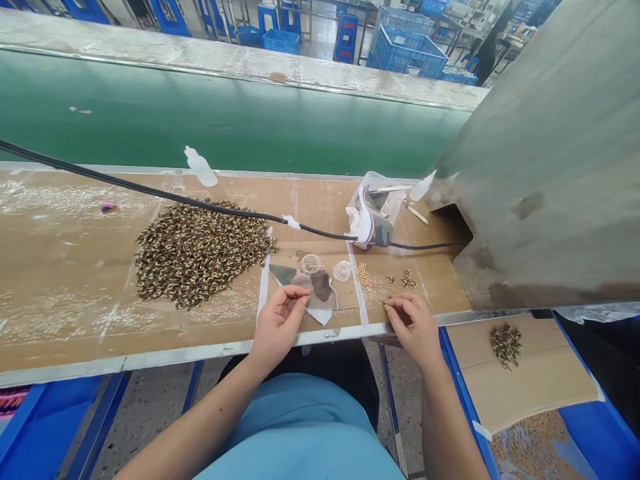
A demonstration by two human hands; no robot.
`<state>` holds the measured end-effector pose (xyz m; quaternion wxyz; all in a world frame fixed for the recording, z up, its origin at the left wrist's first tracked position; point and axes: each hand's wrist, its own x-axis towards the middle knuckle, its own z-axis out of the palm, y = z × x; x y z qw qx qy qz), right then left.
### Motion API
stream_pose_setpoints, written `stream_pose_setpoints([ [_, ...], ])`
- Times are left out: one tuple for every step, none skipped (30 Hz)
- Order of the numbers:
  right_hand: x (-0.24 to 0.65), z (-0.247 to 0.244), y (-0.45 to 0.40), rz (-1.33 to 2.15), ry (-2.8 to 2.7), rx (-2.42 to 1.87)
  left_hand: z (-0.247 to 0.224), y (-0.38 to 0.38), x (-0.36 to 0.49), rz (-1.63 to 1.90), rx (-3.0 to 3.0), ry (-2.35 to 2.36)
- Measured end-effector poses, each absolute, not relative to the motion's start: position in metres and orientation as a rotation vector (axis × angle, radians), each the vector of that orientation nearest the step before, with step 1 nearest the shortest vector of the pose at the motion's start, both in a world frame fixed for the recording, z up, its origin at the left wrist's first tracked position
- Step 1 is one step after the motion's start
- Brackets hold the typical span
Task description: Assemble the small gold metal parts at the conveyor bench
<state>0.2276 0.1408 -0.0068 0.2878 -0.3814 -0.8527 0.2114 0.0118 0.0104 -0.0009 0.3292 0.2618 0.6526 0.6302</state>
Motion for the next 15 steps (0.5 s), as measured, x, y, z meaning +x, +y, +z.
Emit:
stream_pose_setpoints([
  [0.2281, -0.0064, 0.1411, 0.563, -2.281, -1.015, -0.0011, 0.0104, 0.0119, 1.649, 0.688, 1.707],
  [0.2284, -0.0062, 0.1414, 0.557, -2.284, -1.011, -0.0012, 0.0104, 0.0119, 1.649, 0.693, 1.706],
  [0.2283, -0.0062, 0.1414, 0.546, -2.287, -1.01, -0.0012, 0.0104, 0.012, 1.649, 0.698, 1.706],
  [0.228, -0.0064, 0.1413, 0.531, -2.29, -1.013, -0.0012, 0.0103, 0.012, 1.649, 0.7, 1.707],
  [0.2275, -0.0067, 0.1409, 0.515, -2.295, -1.02, -0.0011, 0.0103, 0.0121, 1.647, 0.7, 1.709],
  [0.2268, -0.007, 0.1405, 0.499, -2.302, -1.028, -0.0009, 0.0102, 0.0122, 1.648, 0.696, 1.712],
  [0.226, -0.0074, 0.1399, 0.484, -2.311, -1.036, -0.0006, 0.0103, 0.0124, 1.647, 0.69, 1.713],
  [0.2252, -0.0079, 0.1394, 0.468, -2.322, -1.041, -0.0001, 0.0103, 0.0125, 1.646, 0.682, 1.714],
  [0.2244, -0.0082, 0.1389, 0.451, -2.334, -1.043, 0.0005, 0.0104, 0.0126, 1.645, 0.673, 1.713],
  [0.2236, -0.0085, 0.1385, 0.431, -2.347, -1.042, 0.0011, 0.0106, 0.0128, 1.644, 0.663, 1.711],
  [0.2227, -0.0088, 0.1382, 0.408, -2.359, -1.041, 0.0018, 0.0108, 0.0129, 1.643, 0.656, 1.709],
  [0.2219, -0.0089, 0.138, 0.384, -2.371, -1.042, 0.0025, 0.0109, 0.0129, 1.642, 0.651, 1.705],
  [0.2211, -0.009, 0.1379, 0.361, -2.383, -1.044, 0.003, 0.011, 0.0129, 1.643, 0.65, 1.702],
  [0.2203, -0.0089, 0.138, 0.339, -2.394, -1.045, 0.0034, 0.0111, 0.0129, 1.644, 0.65, 1.7],
  [0.2195, -0.0088, 0.1381, 0.319, -2.403, -1.045, 0.0035, 0.0111, 0.0129, 1.642, 0.651, 1.7],
])
